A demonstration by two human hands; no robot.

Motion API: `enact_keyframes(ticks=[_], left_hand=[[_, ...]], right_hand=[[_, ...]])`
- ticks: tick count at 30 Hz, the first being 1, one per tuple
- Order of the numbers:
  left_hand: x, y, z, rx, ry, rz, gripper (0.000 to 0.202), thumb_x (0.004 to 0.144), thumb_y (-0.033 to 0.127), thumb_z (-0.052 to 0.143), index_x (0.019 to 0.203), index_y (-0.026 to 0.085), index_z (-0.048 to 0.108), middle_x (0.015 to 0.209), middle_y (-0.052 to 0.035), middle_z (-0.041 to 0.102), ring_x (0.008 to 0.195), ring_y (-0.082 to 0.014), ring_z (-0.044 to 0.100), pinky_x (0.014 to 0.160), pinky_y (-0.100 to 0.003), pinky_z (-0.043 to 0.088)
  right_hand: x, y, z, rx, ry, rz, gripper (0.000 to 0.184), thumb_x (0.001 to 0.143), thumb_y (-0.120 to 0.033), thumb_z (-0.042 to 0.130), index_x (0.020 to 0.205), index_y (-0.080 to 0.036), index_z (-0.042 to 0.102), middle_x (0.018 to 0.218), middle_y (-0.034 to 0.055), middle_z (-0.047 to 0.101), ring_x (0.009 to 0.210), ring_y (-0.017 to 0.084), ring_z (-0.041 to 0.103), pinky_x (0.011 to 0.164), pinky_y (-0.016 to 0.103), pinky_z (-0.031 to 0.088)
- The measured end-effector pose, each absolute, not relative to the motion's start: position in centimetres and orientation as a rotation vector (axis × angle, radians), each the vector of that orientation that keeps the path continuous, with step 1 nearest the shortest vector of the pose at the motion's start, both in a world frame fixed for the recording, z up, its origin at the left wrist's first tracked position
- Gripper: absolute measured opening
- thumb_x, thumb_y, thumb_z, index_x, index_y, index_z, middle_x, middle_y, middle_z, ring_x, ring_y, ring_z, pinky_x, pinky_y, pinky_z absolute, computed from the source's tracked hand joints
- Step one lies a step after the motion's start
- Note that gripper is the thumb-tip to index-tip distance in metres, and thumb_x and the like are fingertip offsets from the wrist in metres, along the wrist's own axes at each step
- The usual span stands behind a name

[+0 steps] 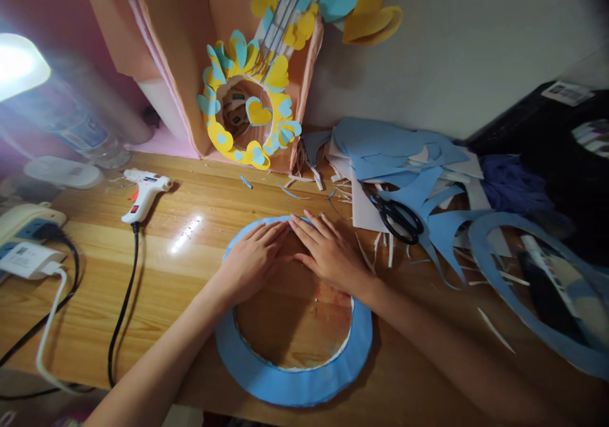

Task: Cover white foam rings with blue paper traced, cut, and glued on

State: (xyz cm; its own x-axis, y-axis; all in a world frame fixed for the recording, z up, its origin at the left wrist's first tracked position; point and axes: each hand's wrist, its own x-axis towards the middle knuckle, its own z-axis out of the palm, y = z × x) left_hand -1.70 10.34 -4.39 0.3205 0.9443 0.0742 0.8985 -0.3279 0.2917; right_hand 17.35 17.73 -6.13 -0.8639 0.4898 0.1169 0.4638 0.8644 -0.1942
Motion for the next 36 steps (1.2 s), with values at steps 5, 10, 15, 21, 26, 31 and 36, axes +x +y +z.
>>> enact_keyframes(ticks=[5, 10, 15, 21, 26, 31, 36], left_hand=[[-1.7, 10.3, -4.1, 2.375, 1.771, 0.291, 0.054, 0.093, 0.047, 0.039, 0.132, 0.01, 0.047, 0.134, -0.0116, 0.053, 0.119, -0.0238, 0.051, 0.104, -0.037, 0.037], [-2.2, 10.4, -3.9, 2.414, 1.871, 0.246, 0.044, 0.095, 0.039, 0.04, 0.123, 0.009, 0.054, 0.121, -0.012, 0.061, 0.107, -0.0242, 0.057, 0.093, -0.037, 0.045], [-2.5, 10.3, -4.1, 2.445, 1.892, 0.286, 0.041, 0.094, 0.037, 0.041, 0.12, 0.009, 0.056, 0.118, -0.0112, 0.063, 0.103, -0.0237, 0.058, 0.089, -0.036, 0.048], [-2.5, 10.1, -4.2, 2.47, 1.896, 0.31, 0.039, 0.093, 0.035, 0.045, 0.119, 0.009, 0.058, 0.117, -0.0128, 0.063, 0.103, -0.0249, 0.058, 0.088, -0.039, 0.048], [-0.8, 10.1, -4.2, 2.519, 1.719, 0.356, 0.045, 0.095, 0.037, 0.04, 0.132, 0.012, 0.047, 0.137, -0.0095, 0.051, 0.123, -0.0217, 0.048, 0.102, -0.037, 0.04], [1.5, 11.0, -5.4, 2.588, 1.524, 0.257, 0.053, 0.095, 0.036, 0.039, 0.142, 0.011, 0.032, 0.149, -0.0083, 0.033, 0.138, -0.0194, 0.029, 0.111, -0.036, 0.03], [2.2, 11.6, -5.8, 2.627, 1.565, 0.224, 0.056, 0.095, 0.04, 0.039, 0.141, 0.009, 0.034, 0.147, -0.0089, 0.038, 0.138, -0.0222, 0.03, 0.112, -0.038, 0.028]], right_hand=[[17.2, 17.5, -6.1, -0.768, -2.866, 0.216, 0.058, 0.095, -0.04, 0.039, 0.145, -0.014, 0.028, 0.15, 0.0068, 0.033, 0.139, 0.028, 0.025, 0.113, 0.051, 0.027], [18.1, 17.4, -5.7, -0.869, -2.859, 0.195, 0.058, 0.095, -0.044, 0.035, 0.142, -0.009, 0.035, 0.148, 0.009, 0.037, 0.139, 0.028, 0.027, 0.114, 0.048, 0.026], [20.6, 17.7, -5.8, -0.961, -2.843, 0.205, 0.056, 0.096, -0.041, 0.035, 0.143, -0.011, 0.033, 0.15, 0.0068, 0.033, 0.139, 0.026, 0.026, 0.113, 0.048, 0.029], [23.1, 17.7, -5.0, -1.031, -2.805, 0.205, 0.052, 0.097, -0.041, 0.032, 0.139, -0.012, 0.042, 0.147, 0.0058, 0.039, 0.14, 0.027, 0.023, 0.112, 0.05, 0.031], [23.4, 17.3, -4.6, -1.033, -2.776, 0.235, 0.052, 0.096, -0.04, 0.034, 0.14, -0.013, 0.04, 0.148, 0.0059, 0.038, 0.14, 0.026, 0.022, 0.112, 0.048, 0.032], [23.5, 17.1, -5.8, -1.046, -2.729, 0.291, 0.05, 0.096, -0.039, 0.035, 0.138, -0.013, 0.043, 0.147, 0.0056, 0.039, 0.141, 0.026, 0.022, 0.112, 0.047, 0.033], [23.9, 17.1, -6.7, -1.088, -2.638, 0.298, 0.052, 0.096, -0.039, 0.035, 0.138, -0.01, 0.042, 0.145, 0.0062, 0.042, 0.14, 0.025, 0.024, 0.112, 0.046, 0.034]])
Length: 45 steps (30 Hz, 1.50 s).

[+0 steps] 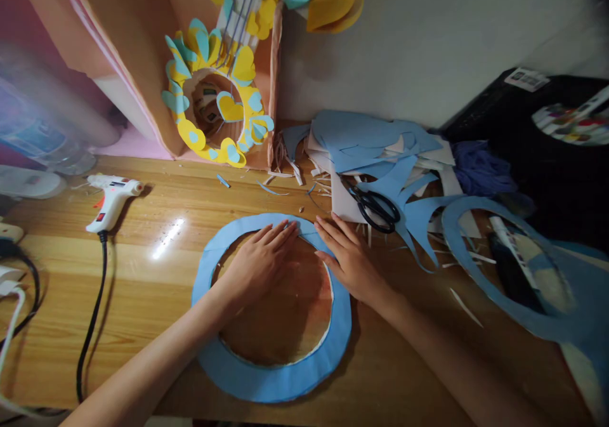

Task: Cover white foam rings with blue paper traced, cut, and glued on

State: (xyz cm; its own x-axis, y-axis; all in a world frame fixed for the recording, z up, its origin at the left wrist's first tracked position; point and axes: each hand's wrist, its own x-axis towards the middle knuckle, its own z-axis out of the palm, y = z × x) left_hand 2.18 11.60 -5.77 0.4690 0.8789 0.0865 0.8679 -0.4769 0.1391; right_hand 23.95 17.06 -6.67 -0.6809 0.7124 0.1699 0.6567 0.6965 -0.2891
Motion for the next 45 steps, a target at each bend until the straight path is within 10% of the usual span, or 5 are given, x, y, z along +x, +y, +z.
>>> enact_keyframes(ticks=[10, 26, 34, 45], left_hand=[[3.2, 12.2, -5.3, 2.764, 1.586, 0.241, 0.048, 0.094, 0.036, 0.043, 0.13, 0.005, 0.049, 0.136, -0.0123, 0.052, 0.133, -0.0249, 0.038, 0.114, -0.04, 0.027], [2.4, 10.6, -3.7, 2.581, 1.854, 0.328, 0.059, 0.091, 0.045, 0.044, 0.137, 0.008, 0.038, 0.149, -0.0196, 0.031, 0.137, -0.0302, 0.03, 0.11, -0.047, 0.031], [-2.4, 4.6, -2.9, 1.494, 2.637, 0.449, 0.035, 0.092, 0.042, 0.041, 0.114, 0.017, 0.053, 0.107, -0.0133, 0.061, 0.088, -0.0254, 0.065, 0.069, -0.036, 0.052], [-2.7, 3.2, -2.0, 0.998, 1.988, 1.023, 0.027, 0.082, 0.045, 0.055, 0.088, 0.018, 0.056, 0.084, -0.0027, 0.061, 0.081, -0.0182, 0.06, 0.074, -0.032, 0.05]], right_hand=[[23.8, 16.6, -6.2, -1.115, -2.693, 0.19, 0.052, 0.095, -0.038, 0.038, 0.136, -0.007, 0.045, 0.146, 0.0054, 0.04, 0.139, 0.028, 0.026, 0.111, 0.045, 0.035], [23.7, 16.4, -6.3, -1.038, -2.749, 0.165, 0.055, 0.093, -0.041, 0.044, 0.141, -0.015, 0.039, 0.147, 0.0071, 0.039, 0.141, 0.029, 0.021, 0.111, 0.05, 0.033], [23.9, 16.5, -6.8, -0.978, -2.753, 0.234, 0.052, 0.094, -0.043, 0.041, 0.141, -0.021, 0.038, 0.149, 0.0039, 0.035, 0.141, 0.029, 0.02, 0.11, 0.053, 0.032], [24.0, 16.9, -7.2, -1.126, -2.256, 0.723, 0.055, 0.091, -0.046, 0.045, 0.14, -0.022, 0.037, 0.137, 0.0116, 0.052, 0.126, 0.027, 0.047, 0.101, 0.049, 0.044]])
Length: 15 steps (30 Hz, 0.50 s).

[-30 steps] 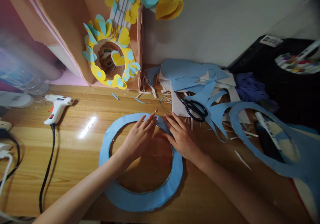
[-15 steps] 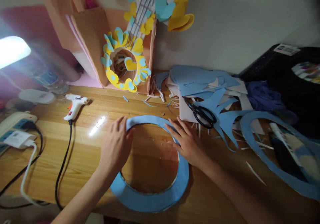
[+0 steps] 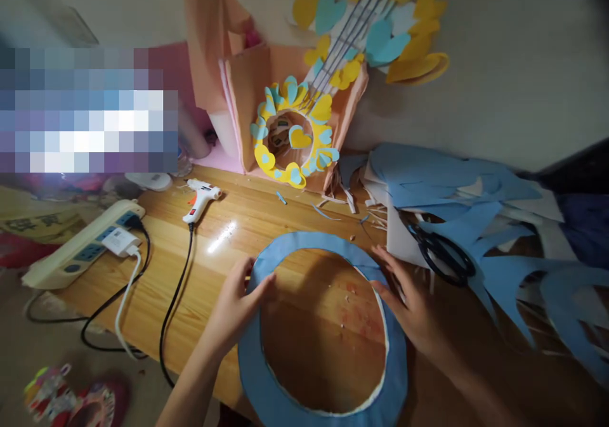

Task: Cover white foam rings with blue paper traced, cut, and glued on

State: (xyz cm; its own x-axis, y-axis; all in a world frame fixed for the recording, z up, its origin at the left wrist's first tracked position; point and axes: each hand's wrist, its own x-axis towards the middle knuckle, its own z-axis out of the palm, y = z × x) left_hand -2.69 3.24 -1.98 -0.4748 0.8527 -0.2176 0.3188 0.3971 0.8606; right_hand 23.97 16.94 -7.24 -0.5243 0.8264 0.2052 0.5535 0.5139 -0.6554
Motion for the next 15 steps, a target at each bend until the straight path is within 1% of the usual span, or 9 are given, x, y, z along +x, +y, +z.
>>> enact_keyframes(ticks=[2, 3, 4, 5, 7, 9, 11, 13, 15], left_hand=[[-2.5, 2.6, -0.5, 0.91, 1.794, 1.167, 0.025, 0.083, 0.042, 0.057, 0.093, 0.019, 0.057, 0.088, -0.0027, 0.064, 0.083, -0.0166, 0.062, 0.076, -0.03, 0.052], [-2.4, 2.2, 0.3, 0.88, 1.721, 1.209, 0.024, 0.084, 0.04, 0.057, 0.095, 0.019, 0.057, 0.089, -0.0029, 0.065, 0.082, -0.0158, 0.062, 0.076, -0.028, 0.052], [-2.4, 1.9, 1.1, 0.864, 1.669, 1.236, 0.023, 0.084, 0.039, 0.057, 0.095, 0.019, 0.058, 0.089, -0.0031, 0.066, 0.079, -0.015, 0.063, 0.074, -0.027, 0.053], [-2.4, 1.7, 1.8, 0.859, 1.632, 1.249, 0.022, 0.084, 0.038, 0.057, 0.095, 0.019, 0.059, 0.088, -0.0034, 0.067, 0.076, -0.0144, 0.064, 0.07, -0.026, 0.054], [-2.7, 1.4, 3.1, 0.871, 1.606, 1.271, 0.022, 0.083, 0.038, 0.06, 0.094, 0.019, 0.061, 0.089, -0.0045, 0.068, 0.072, -0.0135, 0.064, 0.065, -0.023, 0.054], [-3.1, 1.3, 4.2, 0.909, 1.598, 1.291, 0.026, 0.082, 0.039, 0.061, 0.099, 0.02, 0.062, 0.089, -0.0052, 0.069, 0.068, -0.013, 0.064, 0.06, -0.022, 0.053], [-3.6, 1.2, 5.3, 0.99, 1.596, 1.297, 0.025, 0.084, 0.04, 0.058, 0.099, 0.021, 0.063, 0.078, -0.0025, 0.069, 0.057, -0.011, 0.061, 0.052, -0.02, 0.051], [-3.9, 1.0, 6.4, 1.14, 1.616, 1.295, 0.019, 0.086, 0.038, 0.056, 0.085, 0.022, 0.066, 0.059, 0.0019, 0.063, 0.044, -0.0086, 0.054, 0.041, -0.017, 0.044], [-4.0, 0.6, 7.3, 1.313, 1.652, 1.322, 0.021, 0.085, 0.035, 0.057, 0.07, 0.024, 0.065, 0.05, 0.0037, 0.057, 0.04, -0.0078, 0.05, 0.036, -0.016, 0.04]], right_hand=[[23.7, 17.4, -5.5, -1.205, -2.157, 0.953, 0.044, 0.089, -0.05, 0.047, 0.123, -0.023, 0.054, 0.119, 0.0103, 0.065, 0.112, 0.027, 0.06, 0.091, 0.044, 0.052], [23.4, 17.7, -4.4, -1.216, -2.14, 1.071, 0.037, 0.088, -0.051, 0.048, 0.109, -0.024, 0.063, 0.105, 0.0088, 0.07, 0.102, 0.026, 0.065, 0.085, 0.041, 0.055], [23.1, 17.9, -3.1, -1.211, -2.127, 1.18, 0.033, 0.087, -0.051, 0.049, 0.093, -0.024, 0.066, 0.091, 0.007, 0.073, 0.09, 0.025, 0.068, 0.079, 0.038, 0.056], [22.8, 18.1, -1.8, -1.192, -2.112, 1.27, 0.033, 0.087, -0.052, 0.049, 0.078, -0.023, 0.065, 0.079, 0.0052, 0.072, 0.079, 0.022, 0.068, 0.073, 0.035, 0.056], [22.2, 18.4, 0.6, -1.146, -2.067, 1.385, 0.038, 0.085, -0.052, 0.051, 0.064, -0.022, 0.06, 0.065, 0.0033, 0.067, 0.064, 0.019, 0.064, 0.06, 0.029, 0.053], [21.9, 18.4, 2.5, -1.095, -2.068, 1.437, 0.039, 0.084, -0.052, 0.052, 0.061, -0.021, 0.058, 0.059, 0.0025, 0.062, 0.059, 0.017, 0.061, 0.053, 0.027, 0.049], [21.8, 18.2, 3.9, -1.028, -2.121, 1.466, 0.038, 0.084, -0.05, 0.054, 0.063, -0.019, 0.06, 0.058, 0.0022, 0.061, 0.058, 0.016, 0.059, 0.052, 0.026, 0.047], [22.0, 17.9, 5.1, -0.958, -2.143, 1.432, 0.035, 0.085, -0.048, 0.055, 0.065, -0.02, 0.062, 0.059, 0.0013, 0.062, 0.057, 0.015, 0.059, 0.052, 0.026, 0.047], [22.2, 17.6, 6.4, -0.895, -2.157, 1.303, 0.031, 0.085, -0.046, 0.056, 0.066, -0.022, 0.062, 0.059, 0.0002, 0.063, 0.055, 0.015, 0.059, 0.051, 0.026, 0.048]])
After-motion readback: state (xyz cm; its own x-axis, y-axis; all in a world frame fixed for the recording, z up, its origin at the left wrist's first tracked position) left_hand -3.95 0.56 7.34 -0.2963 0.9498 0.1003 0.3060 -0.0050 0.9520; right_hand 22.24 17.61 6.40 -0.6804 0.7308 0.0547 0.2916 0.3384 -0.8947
